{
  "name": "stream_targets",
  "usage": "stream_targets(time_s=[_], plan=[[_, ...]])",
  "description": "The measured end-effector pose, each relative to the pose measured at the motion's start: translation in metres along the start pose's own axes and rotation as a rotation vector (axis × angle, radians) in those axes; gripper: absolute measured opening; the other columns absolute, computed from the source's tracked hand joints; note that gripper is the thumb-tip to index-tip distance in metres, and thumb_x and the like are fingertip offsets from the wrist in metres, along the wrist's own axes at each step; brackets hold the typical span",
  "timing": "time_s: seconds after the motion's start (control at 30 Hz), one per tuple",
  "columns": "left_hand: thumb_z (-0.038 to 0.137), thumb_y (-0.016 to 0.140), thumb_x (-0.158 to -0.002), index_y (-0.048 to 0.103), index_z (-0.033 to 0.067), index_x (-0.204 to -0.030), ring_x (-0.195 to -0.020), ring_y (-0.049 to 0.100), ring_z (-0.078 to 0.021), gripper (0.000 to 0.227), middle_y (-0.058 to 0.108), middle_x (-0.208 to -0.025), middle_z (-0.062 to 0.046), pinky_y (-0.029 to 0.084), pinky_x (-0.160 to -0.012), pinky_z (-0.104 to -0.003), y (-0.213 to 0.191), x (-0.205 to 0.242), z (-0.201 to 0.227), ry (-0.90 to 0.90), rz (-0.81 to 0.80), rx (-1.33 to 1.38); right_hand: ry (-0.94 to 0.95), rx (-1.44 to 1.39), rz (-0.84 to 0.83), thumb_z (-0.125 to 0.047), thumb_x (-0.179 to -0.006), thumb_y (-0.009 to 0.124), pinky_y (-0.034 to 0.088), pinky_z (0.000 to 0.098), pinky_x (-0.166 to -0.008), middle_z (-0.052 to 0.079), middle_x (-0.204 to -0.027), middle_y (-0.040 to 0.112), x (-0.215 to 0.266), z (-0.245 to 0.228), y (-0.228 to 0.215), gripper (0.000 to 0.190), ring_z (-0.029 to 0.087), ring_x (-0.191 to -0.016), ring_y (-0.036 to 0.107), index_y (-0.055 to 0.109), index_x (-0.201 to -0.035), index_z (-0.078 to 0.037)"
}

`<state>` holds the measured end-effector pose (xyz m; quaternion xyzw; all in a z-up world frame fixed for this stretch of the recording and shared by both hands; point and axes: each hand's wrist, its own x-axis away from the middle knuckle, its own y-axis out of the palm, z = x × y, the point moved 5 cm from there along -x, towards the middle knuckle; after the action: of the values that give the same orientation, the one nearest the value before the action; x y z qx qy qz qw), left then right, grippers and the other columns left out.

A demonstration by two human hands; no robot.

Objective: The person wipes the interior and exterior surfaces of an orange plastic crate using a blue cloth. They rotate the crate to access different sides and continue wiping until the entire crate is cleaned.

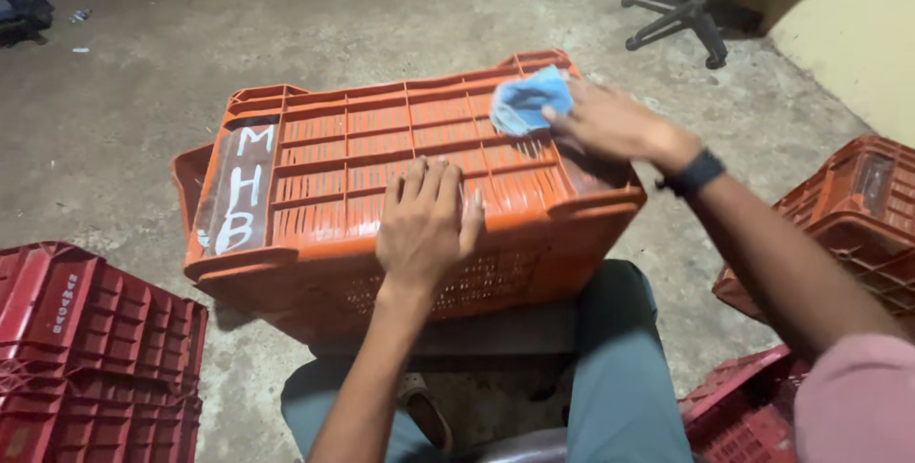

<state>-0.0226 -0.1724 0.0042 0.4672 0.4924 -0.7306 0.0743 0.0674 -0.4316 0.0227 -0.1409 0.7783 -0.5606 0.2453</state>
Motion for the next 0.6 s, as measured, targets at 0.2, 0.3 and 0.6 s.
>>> stream_targets(time_s=[0.2, 0.3, 0.6], plan=[[0.022, 0.059, -0.092, 0.071, -0.0006, -0.108, -0.114, 0.067, -0.0336, 0.030, 0.074, -0.110, -0.018, 0.051, -0.099, -0.046, 0.019, -0.010, -0.003, -0.090, 0.121, -0.028, 0.108, 0.035, -0.055, -0.044, -0.108, 0.040, 0.037, 0.0489, -0.112, 0.019, -0.148, 0.051, -0.014, 0.012, -0.001, 0.053, 0.040, -0.132, 0.048, 0.059, -0.136, -0.005], [0.017, 0.058, -0.090, 0.072, -0.0003, -0.106, -0.114, 0.068, -0.0331, 0.028, 0.076, -0.111, -0.018, 0.052, -0.099, -0.045, 0.020, -0.007, -0.007, -0.112, 0.148, -0.019, 0.117, 0.132, -0.078, -0.045, -0.105, 0.041, 0.037, 0.0482, -0.113, 0.015, -0.142, 0.056, 0.013, -0.014, 0.002, 0.053, 0.035, -0.130, 0.052, 0.061, -0.136, -0.009], [0.022, 0.060, -0.093, 0.073, 0.0007, -0.110, -0.114, 0.070, -0.0338, 0.030, 0.076, -0.113, -0.018, 0.053, -0.101, -0.046, 0.024, -0.004, -0.009, -0.101, 0.101, -0.038, -0.059, 0.076, 0.037, -0.043, -0.105, 0.043, 0.025, 0.0533, -0.116, 0.013, -0.149, 0.054, 0.091, -0.067, -0.019, 0.049, 0.036, -0.135, 0.049, 0.065, -0.133, -0.010]])
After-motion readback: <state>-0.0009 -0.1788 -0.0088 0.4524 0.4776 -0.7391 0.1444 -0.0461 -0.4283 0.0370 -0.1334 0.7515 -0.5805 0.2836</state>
